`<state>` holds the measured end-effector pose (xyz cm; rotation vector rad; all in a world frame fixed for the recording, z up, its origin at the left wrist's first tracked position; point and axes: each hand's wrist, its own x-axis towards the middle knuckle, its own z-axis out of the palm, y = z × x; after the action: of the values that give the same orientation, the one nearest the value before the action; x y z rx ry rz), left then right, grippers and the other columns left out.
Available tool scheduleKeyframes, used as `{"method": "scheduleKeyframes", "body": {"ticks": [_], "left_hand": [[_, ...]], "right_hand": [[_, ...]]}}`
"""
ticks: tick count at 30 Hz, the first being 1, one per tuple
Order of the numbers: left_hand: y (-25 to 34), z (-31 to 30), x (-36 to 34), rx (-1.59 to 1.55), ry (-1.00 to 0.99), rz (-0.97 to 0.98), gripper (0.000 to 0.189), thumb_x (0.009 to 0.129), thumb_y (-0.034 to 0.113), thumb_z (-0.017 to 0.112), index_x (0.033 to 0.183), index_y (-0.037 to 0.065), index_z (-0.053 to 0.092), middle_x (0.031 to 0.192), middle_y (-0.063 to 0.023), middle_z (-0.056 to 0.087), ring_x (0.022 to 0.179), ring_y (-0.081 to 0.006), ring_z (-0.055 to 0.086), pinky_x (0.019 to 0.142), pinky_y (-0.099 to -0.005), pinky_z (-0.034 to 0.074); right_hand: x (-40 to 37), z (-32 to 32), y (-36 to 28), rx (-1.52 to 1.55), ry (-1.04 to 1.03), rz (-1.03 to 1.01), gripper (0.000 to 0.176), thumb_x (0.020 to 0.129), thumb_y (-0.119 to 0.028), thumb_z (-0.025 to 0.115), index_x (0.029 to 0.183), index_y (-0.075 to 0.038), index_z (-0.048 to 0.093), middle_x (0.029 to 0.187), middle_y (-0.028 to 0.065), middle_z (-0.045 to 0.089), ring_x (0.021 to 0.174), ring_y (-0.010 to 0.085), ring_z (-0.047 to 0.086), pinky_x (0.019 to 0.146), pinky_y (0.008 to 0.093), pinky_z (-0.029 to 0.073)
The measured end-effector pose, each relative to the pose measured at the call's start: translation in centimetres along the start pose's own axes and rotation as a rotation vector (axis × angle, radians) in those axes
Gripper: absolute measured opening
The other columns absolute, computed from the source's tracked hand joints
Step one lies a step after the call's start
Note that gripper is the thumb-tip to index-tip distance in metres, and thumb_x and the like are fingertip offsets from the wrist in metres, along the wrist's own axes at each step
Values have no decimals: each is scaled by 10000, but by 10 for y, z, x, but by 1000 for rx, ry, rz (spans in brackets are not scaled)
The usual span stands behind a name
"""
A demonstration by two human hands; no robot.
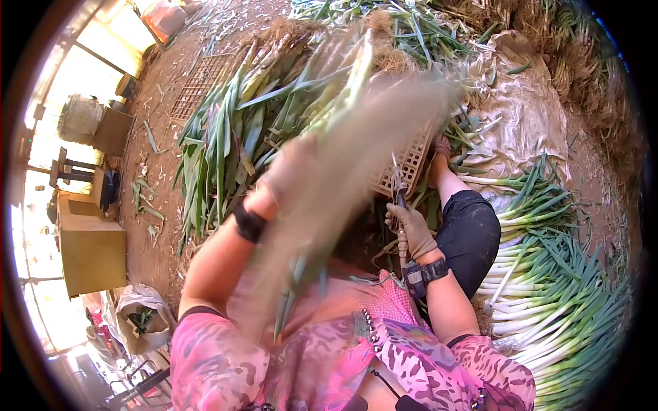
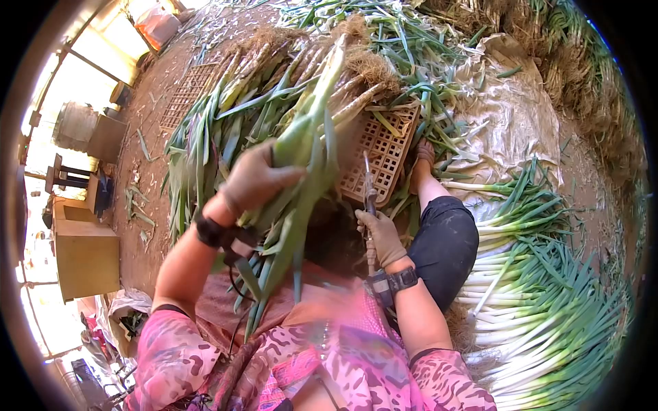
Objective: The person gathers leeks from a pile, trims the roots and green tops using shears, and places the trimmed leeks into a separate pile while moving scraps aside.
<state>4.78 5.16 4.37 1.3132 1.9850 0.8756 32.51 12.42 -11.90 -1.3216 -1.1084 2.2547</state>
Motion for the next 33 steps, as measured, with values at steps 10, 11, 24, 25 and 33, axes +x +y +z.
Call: {"method": "scheduleKeyframes", "body": {"ticks": [10,11,24,25,33], "left_hand": [[-44,76,16,496,58,-356,477,800,443,720,1146,115,722,1006,-180,747,954,-342,716,858,-441,553],[-93,64,44,382,139,-285,441,792,432,722,1097,115,743,1011,-180,748,953,-336,718,864,-438,555],[-124,-12,103,672,161,117,552,891,397,731,1293,32,629,1192,-233,672,1099,-355,661,965,-443,532],[-112,22,90,621,-103,-63,812,800,495,791,1404,20,528,1284,-268,615,1184,-407,605,1026,-480,490],[-95,62,102,762,-34,-282,706,725,482,761,1261,42,628,1184,-226,673,1109,-363,660,946,-437,533]], "right_hand": [[-23,-7,-8,-28,15,70,319,895,-365,755,962,-73,647,762,-17,620,623,58,548,565,218,428],[-27,-6,-14,-41,11,117,319,895,-366,755,958,-73,646,759,-17,618,609,57,539,554,220,421],[5,10,-2,-257,-31,-131,377,889,-416,734,983,-73,607,771,-16,549,540,49,451,453,220,356],[3,13,-6,-248,-24,-86,380,889,-416,732,981,-70,602,767,-16,543,522,51,435,443,225,351],[-15,12,-23,-243,-13,59,404,875,-413,741,983,-43,619,783,13,573,601,71,488,533,249,410]]}}
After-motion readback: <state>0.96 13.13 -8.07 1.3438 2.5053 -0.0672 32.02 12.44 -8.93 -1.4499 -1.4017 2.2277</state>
